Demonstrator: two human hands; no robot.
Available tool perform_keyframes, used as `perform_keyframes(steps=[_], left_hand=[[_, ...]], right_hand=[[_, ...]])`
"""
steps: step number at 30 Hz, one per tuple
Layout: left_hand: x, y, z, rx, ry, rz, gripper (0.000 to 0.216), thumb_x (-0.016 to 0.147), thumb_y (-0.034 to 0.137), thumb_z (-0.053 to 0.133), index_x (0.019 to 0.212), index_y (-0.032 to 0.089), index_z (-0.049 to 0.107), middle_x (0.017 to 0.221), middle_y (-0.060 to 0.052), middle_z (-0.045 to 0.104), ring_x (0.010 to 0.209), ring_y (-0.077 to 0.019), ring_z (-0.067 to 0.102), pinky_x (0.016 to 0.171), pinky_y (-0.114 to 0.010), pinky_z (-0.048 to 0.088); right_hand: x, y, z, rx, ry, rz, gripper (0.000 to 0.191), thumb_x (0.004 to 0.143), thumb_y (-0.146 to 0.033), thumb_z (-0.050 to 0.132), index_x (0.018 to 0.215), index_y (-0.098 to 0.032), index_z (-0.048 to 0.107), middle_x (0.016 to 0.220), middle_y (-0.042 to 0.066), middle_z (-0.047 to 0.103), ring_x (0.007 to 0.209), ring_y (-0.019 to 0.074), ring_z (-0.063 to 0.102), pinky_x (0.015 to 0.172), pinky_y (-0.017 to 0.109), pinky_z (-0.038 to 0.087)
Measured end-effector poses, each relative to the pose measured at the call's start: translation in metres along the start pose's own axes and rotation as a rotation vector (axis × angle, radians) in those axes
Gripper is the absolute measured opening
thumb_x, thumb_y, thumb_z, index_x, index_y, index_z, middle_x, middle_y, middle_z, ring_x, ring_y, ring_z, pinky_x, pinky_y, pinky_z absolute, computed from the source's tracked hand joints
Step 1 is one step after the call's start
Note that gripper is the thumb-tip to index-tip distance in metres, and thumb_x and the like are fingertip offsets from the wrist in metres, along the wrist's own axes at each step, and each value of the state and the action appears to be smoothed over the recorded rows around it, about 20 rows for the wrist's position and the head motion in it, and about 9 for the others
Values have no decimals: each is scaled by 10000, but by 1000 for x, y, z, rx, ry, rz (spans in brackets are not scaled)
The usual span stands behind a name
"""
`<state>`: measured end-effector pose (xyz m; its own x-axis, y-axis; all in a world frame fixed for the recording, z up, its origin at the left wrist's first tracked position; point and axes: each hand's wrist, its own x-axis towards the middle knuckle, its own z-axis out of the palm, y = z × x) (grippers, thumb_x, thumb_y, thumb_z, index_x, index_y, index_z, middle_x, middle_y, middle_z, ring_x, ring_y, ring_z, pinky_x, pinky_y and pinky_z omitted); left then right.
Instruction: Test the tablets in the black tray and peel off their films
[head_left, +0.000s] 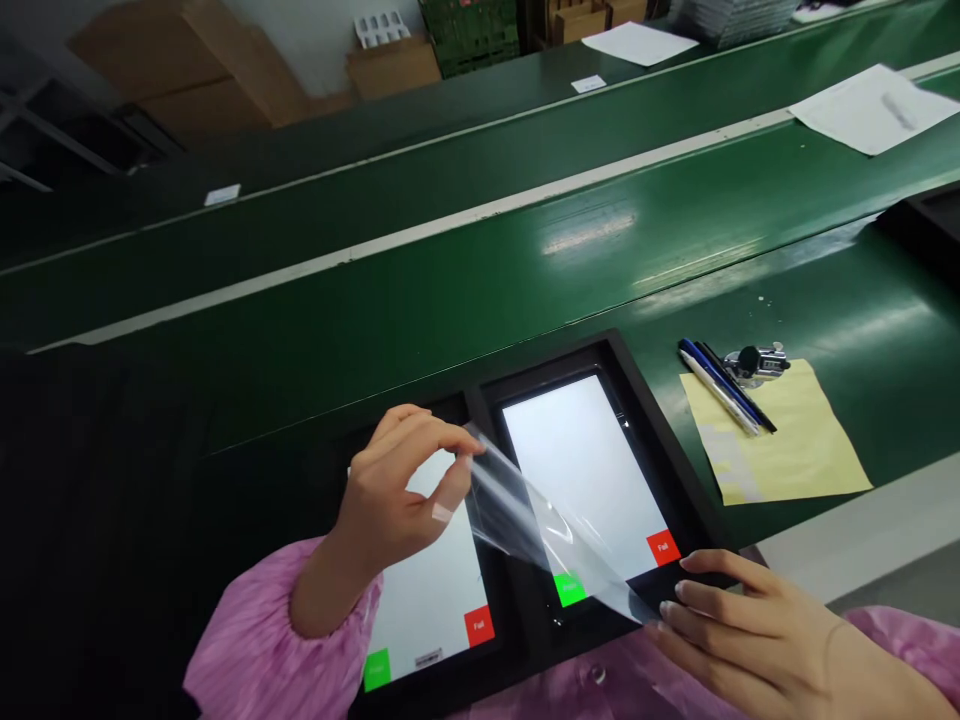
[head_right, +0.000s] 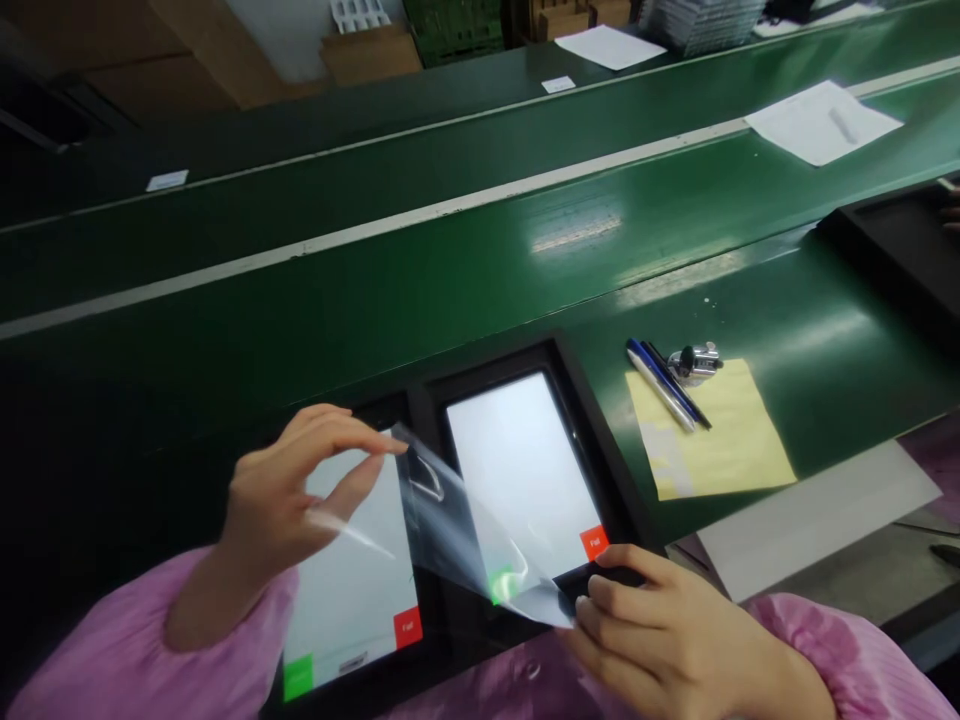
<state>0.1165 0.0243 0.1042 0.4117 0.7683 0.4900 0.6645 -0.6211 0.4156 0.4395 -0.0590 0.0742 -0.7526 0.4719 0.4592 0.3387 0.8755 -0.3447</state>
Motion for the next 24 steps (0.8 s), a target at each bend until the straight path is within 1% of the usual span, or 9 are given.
perform_keyframes(steps=[3,6,10,12,14,16,18,21,24], left_hand=[[5,0,8,-29,13,3,131,919,134,565,884,239,635,768,41,755,632,-139,692,720,-351,562],[6,-7,15,-18,-27,-23,126,928,158,563,870,237,642,770,45,757,661,-141,699,728,-340,551],[3,-21,24,-21,-130,-104,241,1000,259,483,882,222,690,815,17,778,712,-154,705,787,-352,536],[2,-25,30,-20,-189,-138,328,1045,306,411,990,211,720,872,-6,794,746,-160,709,847,-372,537],[1,-25,37,25,-271,-155,399,1074,335,349,1260,189,670,945,-37,804,837,-188,722,990,-459,520],[1,-22,43,109,-369,-134,489,1088,340,300,1500,150,485,990,-75,802,968,-235,725,1130,-629,414],[4,-19,48,183,-454,-95,529,1093,333,274,1571,132,382,1001,-105,796,1109,-282,703,1173,-764,272],[10,-22,49,169,-545,-147,511,1084,333,280,1550,186,430,1091,-103,781,1204,-286,670,1189,-807,172],[13,-33,39,76,-519,-315,462,1062,365,318,1443,248,554,1231,-68,749,1218,-257,653,1220,-772,159]], right_hand=[[0,1,1,-3,2,21,520,1103,-54,210,1008,-125,716,863,30,743,914,144,660,998,332,484],[2,3,1,-18,36,41,543,1106,-57,173,1049,-118,709,833,28,732,910,143,656,949,337,490],[5,2,3,-33,-72,10,523,1100,-45,197,1087,-103,717,863,43,726,950,151,646,930,357,495],[7,2,9,-61,-50,-18,467,1086,-28,270,1041,-94,730,841,51,703,937,159,633,922,364,489],[13,7,16,-83,-28,-38,427,1081,-36,332,959,-101,735,794,40,662,859,158,601,909,368,477],[26,24,22,-89,-57,-15,411,1071,-54,387,842,-129,720,735,22,601,768,160,547,846,367,469],[47,52,25,-74,-134,38,350,1028,-72,512,738,-161,685,692,13,543,723,168,504,740,347,445],[84,94,28,-11,-207,77,159,885,-106,772,752,-175,719,725,10,538,725,162,504,658,300,411],[111,95,36,-60,-134,67,121,919,-133,752,805,-169,737,773,17,551,715,152,491,647,292,393]])
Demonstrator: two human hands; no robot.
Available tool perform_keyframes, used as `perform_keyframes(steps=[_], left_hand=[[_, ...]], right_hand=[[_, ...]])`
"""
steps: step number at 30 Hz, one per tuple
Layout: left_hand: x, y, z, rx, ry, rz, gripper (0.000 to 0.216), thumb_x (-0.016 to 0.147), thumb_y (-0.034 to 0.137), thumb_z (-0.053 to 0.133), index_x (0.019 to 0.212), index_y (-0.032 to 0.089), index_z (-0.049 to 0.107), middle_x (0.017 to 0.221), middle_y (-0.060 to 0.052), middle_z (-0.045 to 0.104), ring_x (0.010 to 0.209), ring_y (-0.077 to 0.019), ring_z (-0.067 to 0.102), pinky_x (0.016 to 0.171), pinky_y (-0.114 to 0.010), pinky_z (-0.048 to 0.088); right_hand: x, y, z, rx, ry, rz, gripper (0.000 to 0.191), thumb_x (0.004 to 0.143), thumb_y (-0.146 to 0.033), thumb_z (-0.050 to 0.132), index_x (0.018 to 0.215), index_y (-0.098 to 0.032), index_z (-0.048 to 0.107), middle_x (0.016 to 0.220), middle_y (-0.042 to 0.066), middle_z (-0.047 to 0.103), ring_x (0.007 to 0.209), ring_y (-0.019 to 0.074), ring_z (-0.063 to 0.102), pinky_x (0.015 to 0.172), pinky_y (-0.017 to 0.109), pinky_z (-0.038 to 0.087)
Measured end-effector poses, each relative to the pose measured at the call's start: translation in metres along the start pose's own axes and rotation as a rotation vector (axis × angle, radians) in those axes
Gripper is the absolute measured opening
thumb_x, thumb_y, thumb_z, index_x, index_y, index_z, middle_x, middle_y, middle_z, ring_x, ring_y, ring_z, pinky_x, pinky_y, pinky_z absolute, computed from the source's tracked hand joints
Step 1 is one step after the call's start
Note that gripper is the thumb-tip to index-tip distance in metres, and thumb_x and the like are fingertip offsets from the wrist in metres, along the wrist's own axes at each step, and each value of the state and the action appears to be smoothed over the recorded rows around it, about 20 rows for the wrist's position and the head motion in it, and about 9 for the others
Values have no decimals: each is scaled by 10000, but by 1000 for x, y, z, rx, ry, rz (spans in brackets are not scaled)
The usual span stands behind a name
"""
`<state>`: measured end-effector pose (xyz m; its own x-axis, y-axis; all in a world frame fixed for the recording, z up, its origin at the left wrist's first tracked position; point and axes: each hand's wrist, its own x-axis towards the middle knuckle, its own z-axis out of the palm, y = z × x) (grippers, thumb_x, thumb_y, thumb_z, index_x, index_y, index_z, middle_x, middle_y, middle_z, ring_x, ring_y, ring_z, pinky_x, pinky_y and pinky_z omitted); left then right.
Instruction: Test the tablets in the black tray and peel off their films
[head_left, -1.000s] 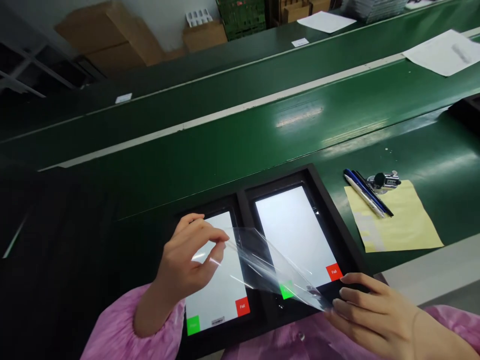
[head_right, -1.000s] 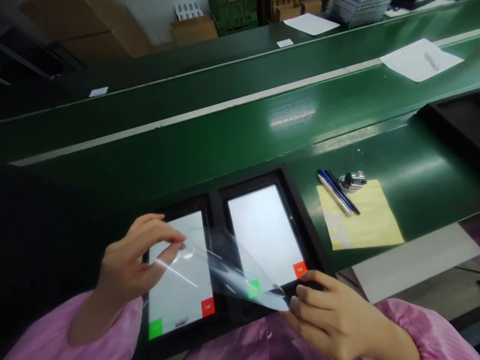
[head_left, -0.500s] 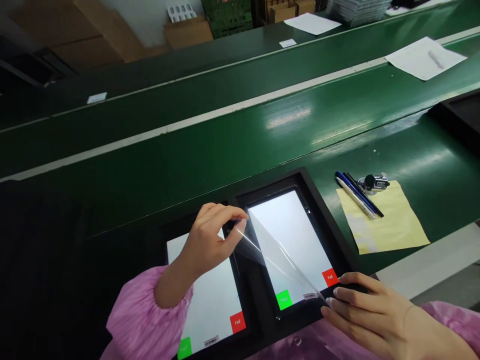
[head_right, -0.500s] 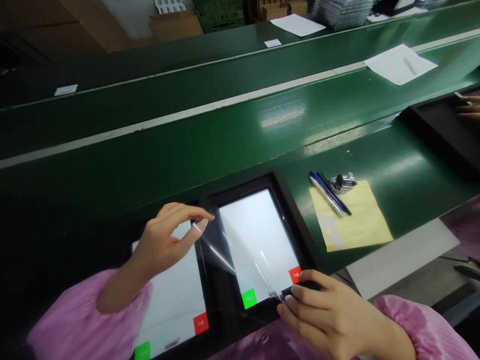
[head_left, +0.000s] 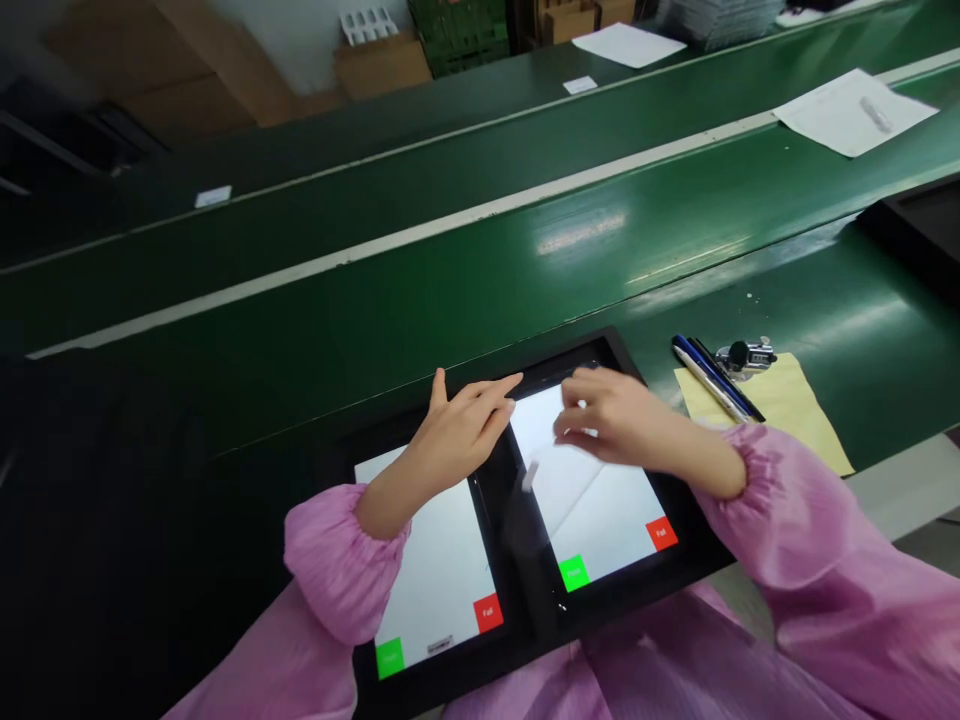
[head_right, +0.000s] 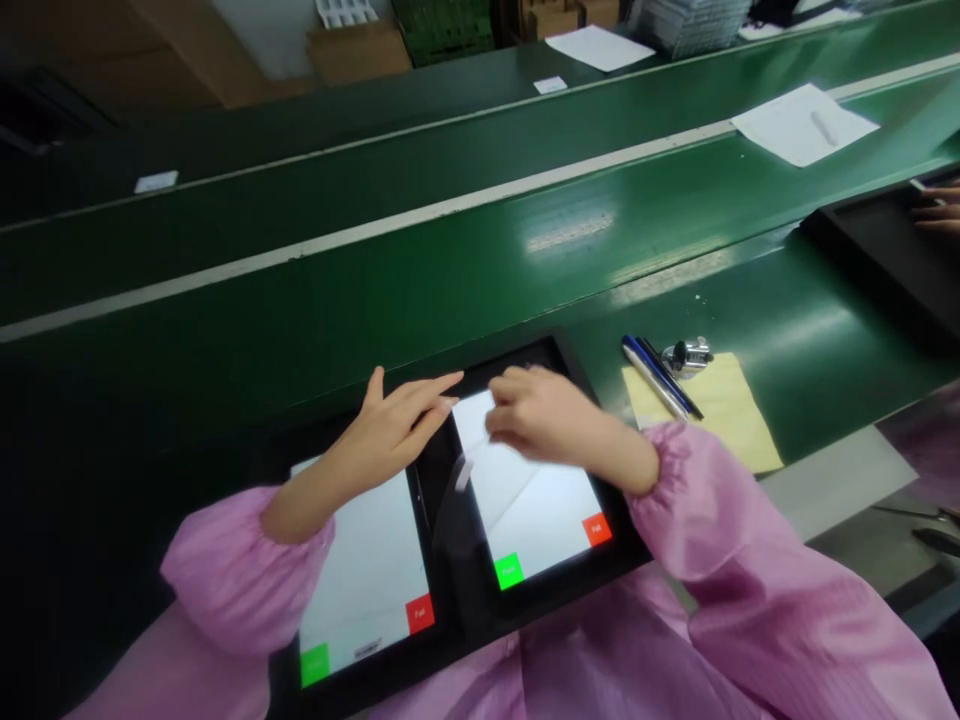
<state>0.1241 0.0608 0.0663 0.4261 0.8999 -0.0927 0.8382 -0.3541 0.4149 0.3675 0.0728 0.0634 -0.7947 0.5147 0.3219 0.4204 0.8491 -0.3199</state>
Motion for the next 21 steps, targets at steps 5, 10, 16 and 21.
perform_keyframes(steps=[5,10,16,21], left_hand=[[-7,-1,-13,-188,196,1,451,1052,429,343,1252,234,698,1150,-98,740,1092,-249,667,1107,-589,477],[15,32,12,4,2,294,370,1054,457,433,1314,396,689,1495,-67,566,1339,-324,516,1188,-792,215],[50,17,18,135,65,95,361,1039,450,468,1271,350,725,1571,-88,497,1376,-379,472,1150,-835,237],[15,-13,-39,55,368,-44,492,1019,474,354,1169,254,767,1314,-105,657,1184,-280,606,1103,-508,474]], right_hand=[[-5,-60,24,54,-129,-235,175,978,-120,649,821,-181,693,838,9,559,679,147,465,521,296,330],[-18,-76,43,101,-245,-349,192,989,-195,664,798,-186,680,817,6,546,730,168,498,587,308,425],[-15,-45,40,117,-39,-290,128,964,-135,682,846,-179,710,836,7,577,746,160,506,595,298,416],[5,38,21,296,208,34,117,947,-129,665,877,-190,737,871,29,586,813,164,565,720,286,481]])
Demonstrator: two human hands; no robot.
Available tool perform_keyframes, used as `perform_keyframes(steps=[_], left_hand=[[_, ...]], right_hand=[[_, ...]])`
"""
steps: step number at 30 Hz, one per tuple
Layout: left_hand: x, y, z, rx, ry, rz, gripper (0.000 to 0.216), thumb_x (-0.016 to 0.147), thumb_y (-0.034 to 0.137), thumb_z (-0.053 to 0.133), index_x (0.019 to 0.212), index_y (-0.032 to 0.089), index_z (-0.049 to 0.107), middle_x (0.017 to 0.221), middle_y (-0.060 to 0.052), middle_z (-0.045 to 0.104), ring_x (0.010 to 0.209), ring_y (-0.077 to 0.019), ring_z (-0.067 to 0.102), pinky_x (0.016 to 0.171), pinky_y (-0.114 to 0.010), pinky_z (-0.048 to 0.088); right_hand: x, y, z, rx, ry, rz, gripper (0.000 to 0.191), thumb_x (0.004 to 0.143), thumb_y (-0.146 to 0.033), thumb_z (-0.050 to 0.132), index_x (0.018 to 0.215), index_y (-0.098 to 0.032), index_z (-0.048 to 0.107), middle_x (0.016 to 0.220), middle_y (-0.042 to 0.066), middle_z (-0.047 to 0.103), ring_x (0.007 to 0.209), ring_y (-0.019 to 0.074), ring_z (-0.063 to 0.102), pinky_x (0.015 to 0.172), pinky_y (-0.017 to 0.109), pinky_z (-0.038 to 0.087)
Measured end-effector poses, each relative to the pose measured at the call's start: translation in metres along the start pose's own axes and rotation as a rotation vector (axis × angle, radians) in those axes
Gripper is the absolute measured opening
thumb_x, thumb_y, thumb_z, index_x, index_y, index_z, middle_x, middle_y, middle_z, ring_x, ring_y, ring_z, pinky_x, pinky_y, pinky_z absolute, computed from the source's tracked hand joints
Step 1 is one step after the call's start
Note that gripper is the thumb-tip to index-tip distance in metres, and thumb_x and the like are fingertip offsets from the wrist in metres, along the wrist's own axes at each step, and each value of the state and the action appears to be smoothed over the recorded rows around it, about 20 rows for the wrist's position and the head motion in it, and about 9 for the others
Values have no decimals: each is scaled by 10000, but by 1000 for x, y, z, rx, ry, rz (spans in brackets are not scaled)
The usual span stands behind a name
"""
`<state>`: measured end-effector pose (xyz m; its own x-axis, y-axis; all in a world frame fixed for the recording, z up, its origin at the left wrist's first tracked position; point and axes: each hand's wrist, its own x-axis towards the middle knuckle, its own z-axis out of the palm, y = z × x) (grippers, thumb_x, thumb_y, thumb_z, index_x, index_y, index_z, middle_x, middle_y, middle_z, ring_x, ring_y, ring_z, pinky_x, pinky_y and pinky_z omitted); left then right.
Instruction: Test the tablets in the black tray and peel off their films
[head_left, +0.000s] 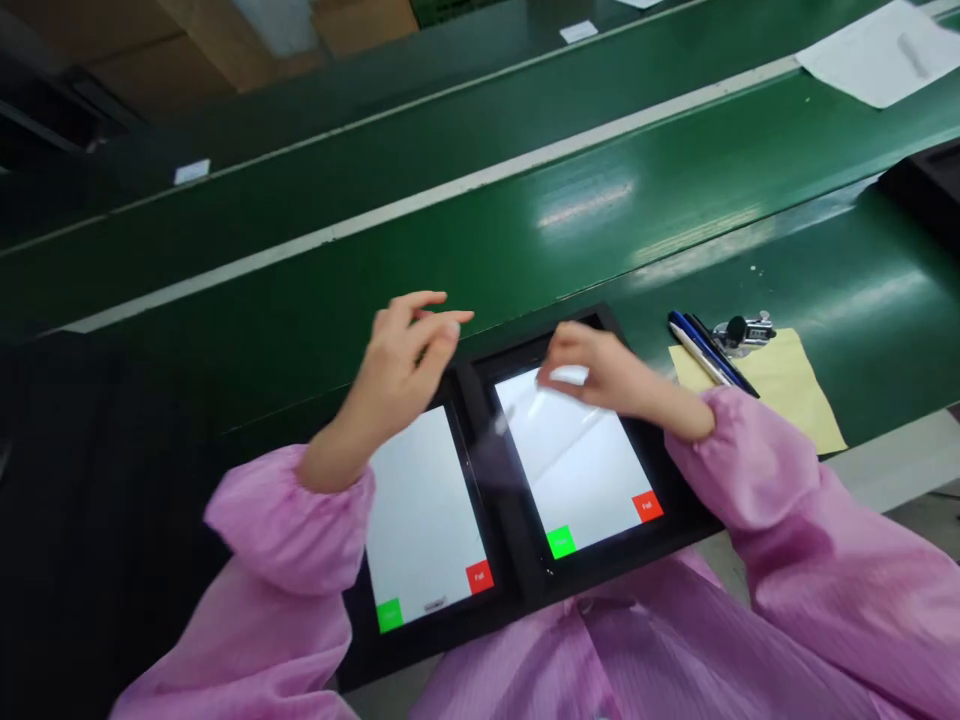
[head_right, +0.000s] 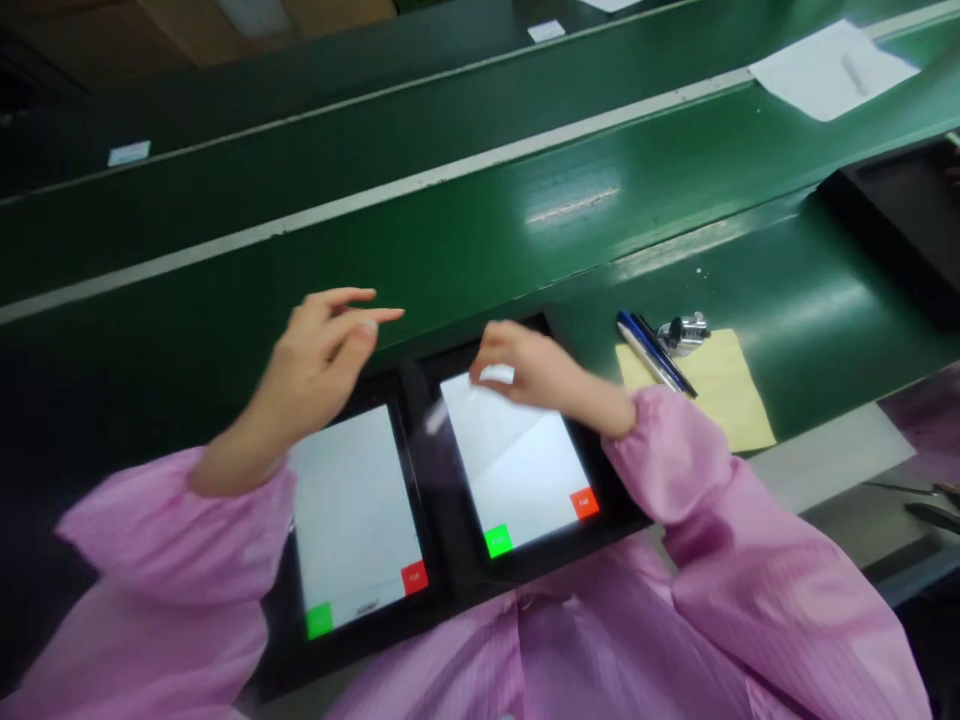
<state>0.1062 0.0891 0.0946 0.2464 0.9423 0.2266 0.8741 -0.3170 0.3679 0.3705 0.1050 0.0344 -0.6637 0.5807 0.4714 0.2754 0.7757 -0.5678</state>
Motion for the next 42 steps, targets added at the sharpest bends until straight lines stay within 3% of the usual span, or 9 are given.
perform_keyframes(steps=[3,6,10,14,21,26,31,36,42], left_hand=[[-20,-6,-30,82,-179,-262,470,944,512,404,1049,236,770,1133,-104,699,1078,-290,650,993,-451,534],[-41,-6,-35,210,-500,-634,500,905,477,422,1183,189,720,1226,-155,677,1180,-371,632,1018,-522,520],[-64,-4,-16,269,-511,-806,596,949,419,326,1425,146,557,1465,-188,545,1418,-400,465,1209,-617,314],[-76,-6,8,202,-349,-662,524,965,453,305,1307,237,638,1379,-146,601,1342,-376,519,1206,-646,298],[-74,-13,40,93,-46,-392,382,945,441,404,1037,231,710,1146,-146,702,1114,-368,628,1108,-720,378],[-82,-7,28,77,-14,-361,325,960,386,441,1057,243,716,1163,-122,721,1128,-346,647,1139,-727,331],[-110,27,19,43,-127,16,363,1018,296,407,1127,268,752,1061,-76,697,975,-242,648,1128,-636,396],[-127,59,42,115,-251,241,433,1012,214,432,1344,357,671,1183,-80,659,1054,-251,597,1139,-728,351],[-125,47,42,250,-106,153,348,1023,310,454,1191,287,758,1141,-107,679,997,-283,597,1122,-796,312]], right_hand=[[15,40,-10,48,240,254,58,904,-193,707,849,-192,727,886,24,569,783,162,557,743,314,510],[19,57,-5,64,436,426,53,890,-241,706,864,-196,699,880,22,549,766,165,551,729,333,539],[13,62,7,14,514,447,67,926,-278,658,904,-215,657,958,45,567,832,191,573,750,357,568],[10,70,8,-53,496,438,71,951,-291,620,933,-224,633,1027,67,585,900,210,597,804,373,583],[12,75,9,-174,454,468,68,988,-288,578,948,-235,588,1017,56,577,899,198,623,840,372,599],[12,71,9,-156,468,469,71,982,-289,582,941,-232,587,1008,60,578,901,206,622,845,385,601],[10,70,8,-126,500,468,50,954,-273,597,922,-234,598,992,60,593,908,218,624,842,399,594],[9,68,7,-88,517,458,38,921,-253,608,897,-227,597,962,49,600,876,208,626,825,395,581],[10,59,5,-58,557,449,52,876,-262,624,850,-234,589,923,47,624,805,206,624,730,371,579]])
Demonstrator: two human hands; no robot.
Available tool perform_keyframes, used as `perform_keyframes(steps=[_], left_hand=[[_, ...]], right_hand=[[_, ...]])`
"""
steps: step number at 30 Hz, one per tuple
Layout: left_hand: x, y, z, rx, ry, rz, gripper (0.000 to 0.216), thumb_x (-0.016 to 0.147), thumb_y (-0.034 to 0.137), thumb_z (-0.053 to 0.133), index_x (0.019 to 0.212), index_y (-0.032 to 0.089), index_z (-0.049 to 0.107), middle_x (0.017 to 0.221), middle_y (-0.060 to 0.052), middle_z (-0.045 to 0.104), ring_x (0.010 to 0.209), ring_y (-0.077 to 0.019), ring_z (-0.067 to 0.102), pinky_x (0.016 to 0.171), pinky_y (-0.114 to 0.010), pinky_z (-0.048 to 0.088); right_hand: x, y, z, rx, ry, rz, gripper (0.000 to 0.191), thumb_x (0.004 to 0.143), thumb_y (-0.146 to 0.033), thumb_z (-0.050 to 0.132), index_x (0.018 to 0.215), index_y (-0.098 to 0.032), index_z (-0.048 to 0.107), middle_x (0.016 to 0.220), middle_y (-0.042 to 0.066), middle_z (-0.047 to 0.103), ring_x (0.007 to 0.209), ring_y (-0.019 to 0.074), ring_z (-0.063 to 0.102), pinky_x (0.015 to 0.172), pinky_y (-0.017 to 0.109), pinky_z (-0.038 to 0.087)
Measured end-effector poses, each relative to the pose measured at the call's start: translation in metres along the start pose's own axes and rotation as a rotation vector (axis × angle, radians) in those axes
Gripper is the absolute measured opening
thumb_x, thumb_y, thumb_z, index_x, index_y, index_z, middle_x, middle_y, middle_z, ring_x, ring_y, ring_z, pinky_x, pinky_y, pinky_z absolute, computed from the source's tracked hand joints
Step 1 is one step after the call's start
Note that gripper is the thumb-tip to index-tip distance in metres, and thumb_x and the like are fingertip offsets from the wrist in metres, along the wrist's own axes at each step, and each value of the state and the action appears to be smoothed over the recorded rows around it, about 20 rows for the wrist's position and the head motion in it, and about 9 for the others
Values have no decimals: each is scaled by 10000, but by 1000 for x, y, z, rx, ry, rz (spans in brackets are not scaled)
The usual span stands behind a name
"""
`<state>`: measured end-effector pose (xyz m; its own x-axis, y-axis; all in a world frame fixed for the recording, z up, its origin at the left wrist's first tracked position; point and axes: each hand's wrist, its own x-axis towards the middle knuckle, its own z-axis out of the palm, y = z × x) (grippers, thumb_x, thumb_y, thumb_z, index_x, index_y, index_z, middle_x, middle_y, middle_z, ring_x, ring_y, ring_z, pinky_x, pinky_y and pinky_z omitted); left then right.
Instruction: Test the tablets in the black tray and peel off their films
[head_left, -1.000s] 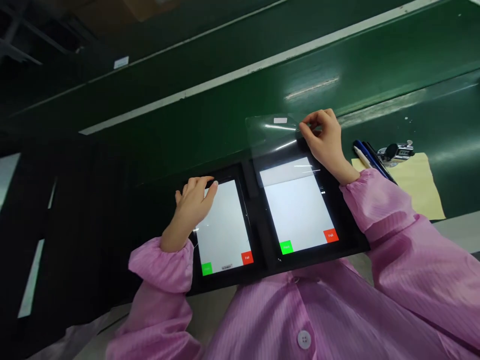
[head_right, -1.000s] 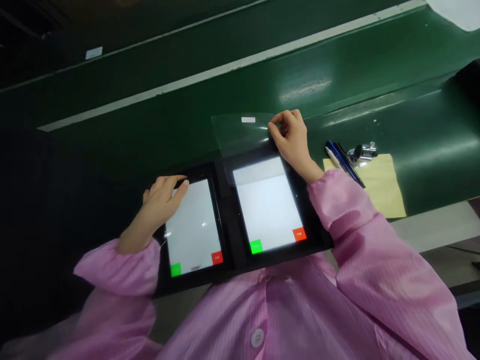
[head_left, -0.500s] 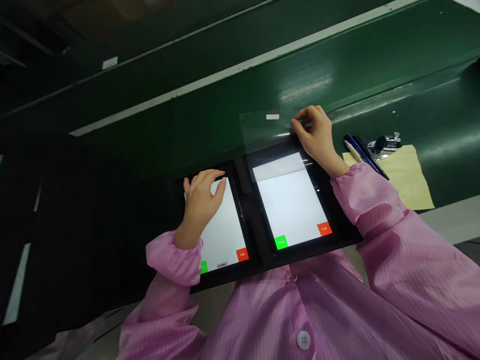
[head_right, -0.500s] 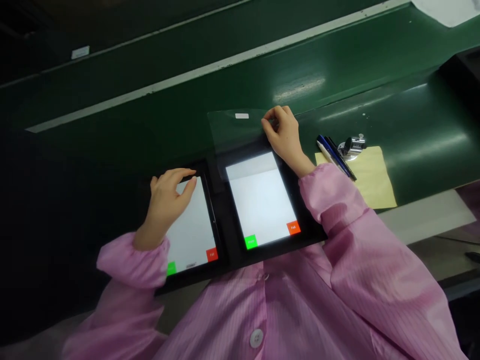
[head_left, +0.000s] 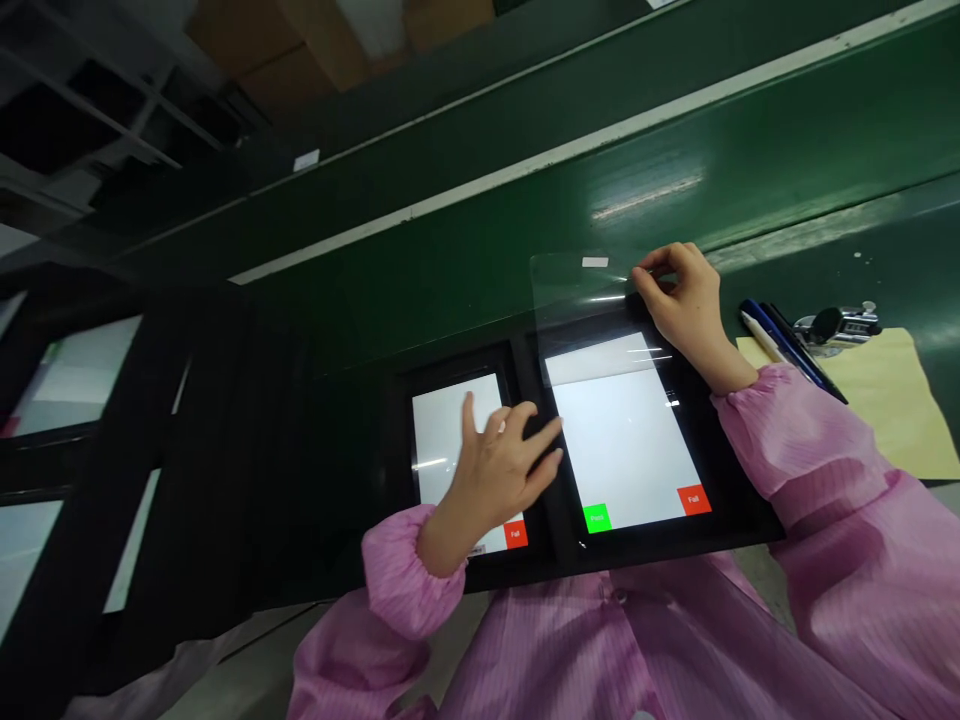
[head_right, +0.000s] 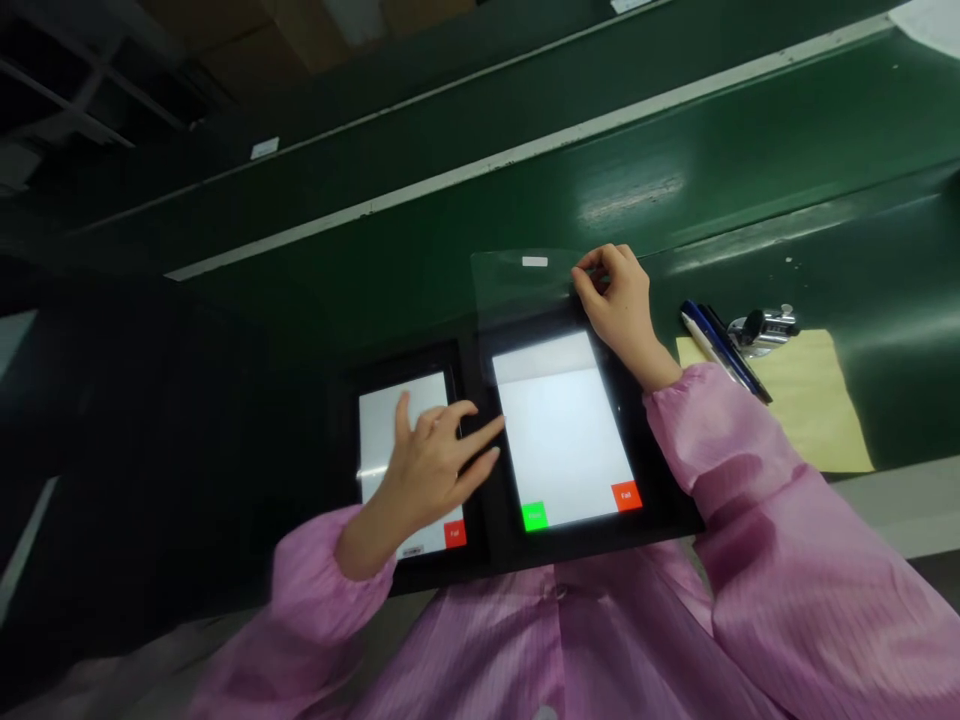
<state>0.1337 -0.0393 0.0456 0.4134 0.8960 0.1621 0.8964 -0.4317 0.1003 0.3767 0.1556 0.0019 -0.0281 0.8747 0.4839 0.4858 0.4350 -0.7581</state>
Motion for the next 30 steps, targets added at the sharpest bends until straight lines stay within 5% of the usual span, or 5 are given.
perform_keyframes(steps=[4,8,20,25,30], left_hand=[[1,-41,-13,-7,127,-281,402,1029,328,386,1081,271,780,1017,-99,691,960,-281,608,1100,-716,380],[14,-67,-11,-108,42,-495,433,991,359,373,1174,233,745,1081,-131,699,1051,-329,601,1104,-732,363],[17,-72,-8,-255,-27,-478,259,904,190,495,924,266,742,1173,-42,770,1252,-290,632,1192,-735,272],[-30,-44,-34,-335,15,-360,204,832,130,548,791,242,713,936,-20,807,1005,-233,749,1144,-575,451],[-96,23,-51,-633,82,-243,243,860,91,537,868,234,734,772,10,770,680,-142,702,735,-285,577]], right_hand=[[1,-5,-1,13,-5,0,70,859,-265,616,815,-234,571,884,43,625,777,196,619,705,350,569],[0,-5,-1,14,3,12,68,851,-265,605,811,-231,563,886,41,633,767,187,621,694,336,557],[5,-15,-11,18,-3,108,138,736,-381,636,717,-264,565,782,92,660,696,235,629,651,383,530],[8,-24,-12,6,6,235,190,609,-435,682,638,-283,572,744,90,670,650,237,626,661,416,530],[15,-50,-13,83,97,305,473,422,-720,752,522,-304,549,620,102,628,539,247,589,575,479,523]])
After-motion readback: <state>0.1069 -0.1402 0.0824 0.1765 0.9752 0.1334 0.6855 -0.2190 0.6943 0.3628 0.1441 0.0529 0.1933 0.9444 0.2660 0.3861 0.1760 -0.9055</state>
